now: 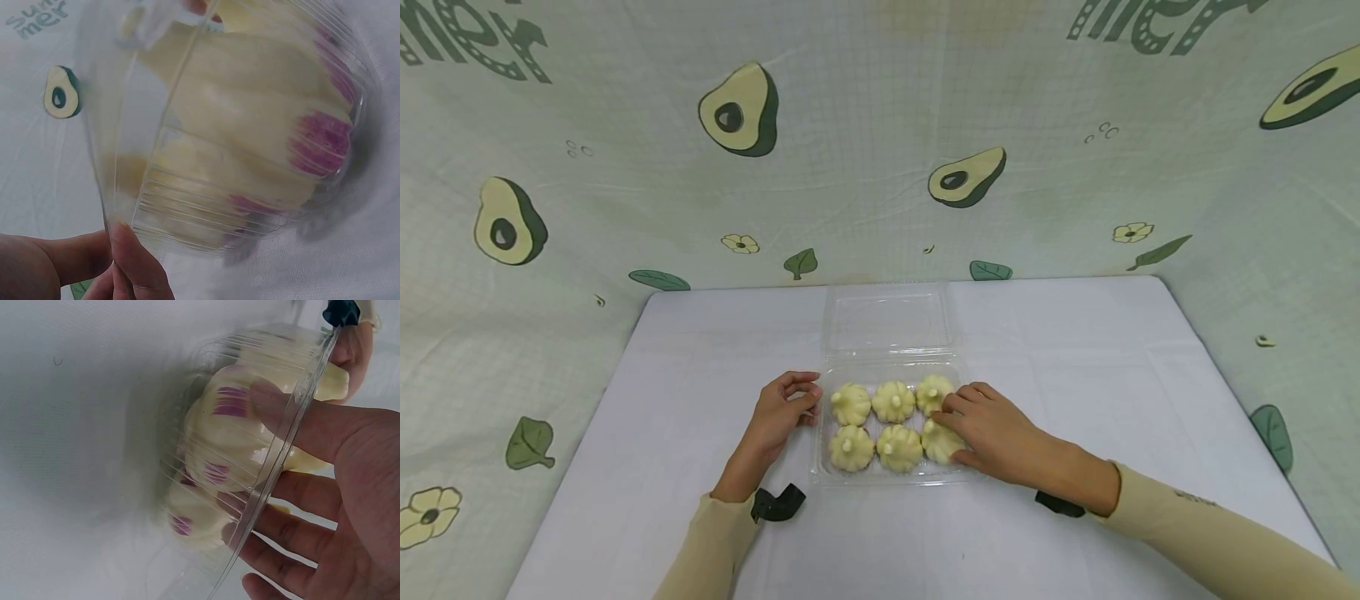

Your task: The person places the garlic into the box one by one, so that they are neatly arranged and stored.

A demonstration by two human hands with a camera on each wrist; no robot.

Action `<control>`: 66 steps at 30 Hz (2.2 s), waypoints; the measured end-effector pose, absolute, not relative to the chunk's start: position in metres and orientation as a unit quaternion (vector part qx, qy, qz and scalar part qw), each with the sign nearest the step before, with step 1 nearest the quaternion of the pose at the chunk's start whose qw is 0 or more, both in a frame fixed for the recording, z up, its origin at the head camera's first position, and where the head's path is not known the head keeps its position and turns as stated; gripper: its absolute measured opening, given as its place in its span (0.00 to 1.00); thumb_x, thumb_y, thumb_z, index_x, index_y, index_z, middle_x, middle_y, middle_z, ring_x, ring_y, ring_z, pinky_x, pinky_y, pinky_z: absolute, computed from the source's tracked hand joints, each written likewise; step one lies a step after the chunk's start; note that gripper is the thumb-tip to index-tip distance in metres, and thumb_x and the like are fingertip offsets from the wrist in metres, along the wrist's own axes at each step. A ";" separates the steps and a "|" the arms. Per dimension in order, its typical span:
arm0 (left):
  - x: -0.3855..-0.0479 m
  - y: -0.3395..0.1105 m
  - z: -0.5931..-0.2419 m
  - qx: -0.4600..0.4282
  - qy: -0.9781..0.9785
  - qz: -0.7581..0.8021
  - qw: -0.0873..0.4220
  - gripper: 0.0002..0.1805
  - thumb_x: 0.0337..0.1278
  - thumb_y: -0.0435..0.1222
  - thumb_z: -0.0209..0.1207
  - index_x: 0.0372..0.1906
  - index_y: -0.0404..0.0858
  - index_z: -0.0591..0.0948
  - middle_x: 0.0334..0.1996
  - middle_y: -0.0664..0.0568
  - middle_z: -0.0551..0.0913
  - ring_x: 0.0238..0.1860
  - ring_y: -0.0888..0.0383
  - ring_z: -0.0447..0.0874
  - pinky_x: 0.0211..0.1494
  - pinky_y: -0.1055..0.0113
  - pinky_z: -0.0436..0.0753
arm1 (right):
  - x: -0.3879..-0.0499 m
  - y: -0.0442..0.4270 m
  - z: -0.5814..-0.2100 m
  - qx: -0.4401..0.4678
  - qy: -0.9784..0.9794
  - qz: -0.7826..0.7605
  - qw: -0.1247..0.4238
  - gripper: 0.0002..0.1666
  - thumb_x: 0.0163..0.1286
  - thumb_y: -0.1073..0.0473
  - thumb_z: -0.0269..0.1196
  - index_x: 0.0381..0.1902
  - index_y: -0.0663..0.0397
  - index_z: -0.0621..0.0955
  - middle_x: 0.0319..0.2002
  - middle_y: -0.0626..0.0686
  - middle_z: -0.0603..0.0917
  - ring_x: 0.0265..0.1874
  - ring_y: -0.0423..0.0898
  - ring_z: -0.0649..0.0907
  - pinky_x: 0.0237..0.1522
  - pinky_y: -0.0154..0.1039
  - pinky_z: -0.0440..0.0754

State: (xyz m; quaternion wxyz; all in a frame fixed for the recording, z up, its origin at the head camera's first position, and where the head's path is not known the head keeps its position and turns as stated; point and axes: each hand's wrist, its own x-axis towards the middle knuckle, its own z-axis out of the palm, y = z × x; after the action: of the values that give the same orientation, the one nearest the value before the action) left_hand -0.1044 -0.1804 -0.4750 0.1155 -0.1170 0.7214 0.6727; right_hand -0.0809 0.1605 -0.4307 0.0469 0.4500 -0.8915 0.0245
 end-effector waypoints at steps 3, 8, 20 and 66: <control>-0.104 -0.180 -0.475 -0.119 0.721 0.673 0.115 0.18 0.75 0.26 0.59 0.65 0.27 0.76 0.42 0.49 0.81 0.33 0.59 0.80 0.32 0.71 0.86 | -0.081 0.160 -0.431 0.450 -0.892 0.024 0.044 0.34 0.54 0.48 0.84 0.56 0.55 0.87 0.48 0.49 0.84 0.52 0.51 0.82 0.61 0.48 0.79; -0.104 -0.181 -0.475 -0.118 0.722 0.672 0.116 0.18 0.75 0.26 0.59 0.65 0.27 0.76 0.42 0.50 0.80 0.33 0.60 0.80 0.33 0.71 0.86 | -0.081 0.160 -0.432 0.450 -0.892 0.022 0.043 0.33 0.55 0.48 0.84 0.56 0.54 0.88 0.47 0.49 0.85 0.52 0.51 0.82 0.61 0.47 0.79; -0.103 -0.182 -0.475 -0.113 0.725 0.670 0.116 0.19 0.76 0.27 0.59 0.66 0.27 0.76 0.42 0.49 0.80 0.33 0.60 0.80 0.33 0.71 0.86 | -0.081 0.159 -0.433 0.441 -0.896 0.042 0.035 0.31 0.53 0.52 0.85 0.55 0.54 0.89 0.47 0.49 0.86 0.52 0.51 0.83 0.61 0.48 0.79; -0.105 -0.180 -0.475 -0.111 0.723 0.672 0.120 0.18 0.76 0.26 0.59 0.65 0.27 0.76 0.41 0.50 0.81 0.31 0.61 0.81 0.33 0.72 0.86 | -0.144 0.193 -0.436 0.215 -0.960 0.168 0.066 0.33 0.76 0.50 0.69 0.67 0.70 0.78 0.59 0.69 0.82 0.59 0.69 0.82 0.62 0.67 0.78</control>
State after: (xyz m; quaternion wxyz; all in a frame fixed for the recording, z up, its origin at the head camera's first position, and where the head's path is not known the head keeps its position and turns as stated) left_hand -0.1054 -0.1803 -0.4746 0.1201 -0.1111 0.7225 0.6717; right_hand -0.1444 0.1927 -0.4359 0.0657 0.2147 -0.9600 0.1675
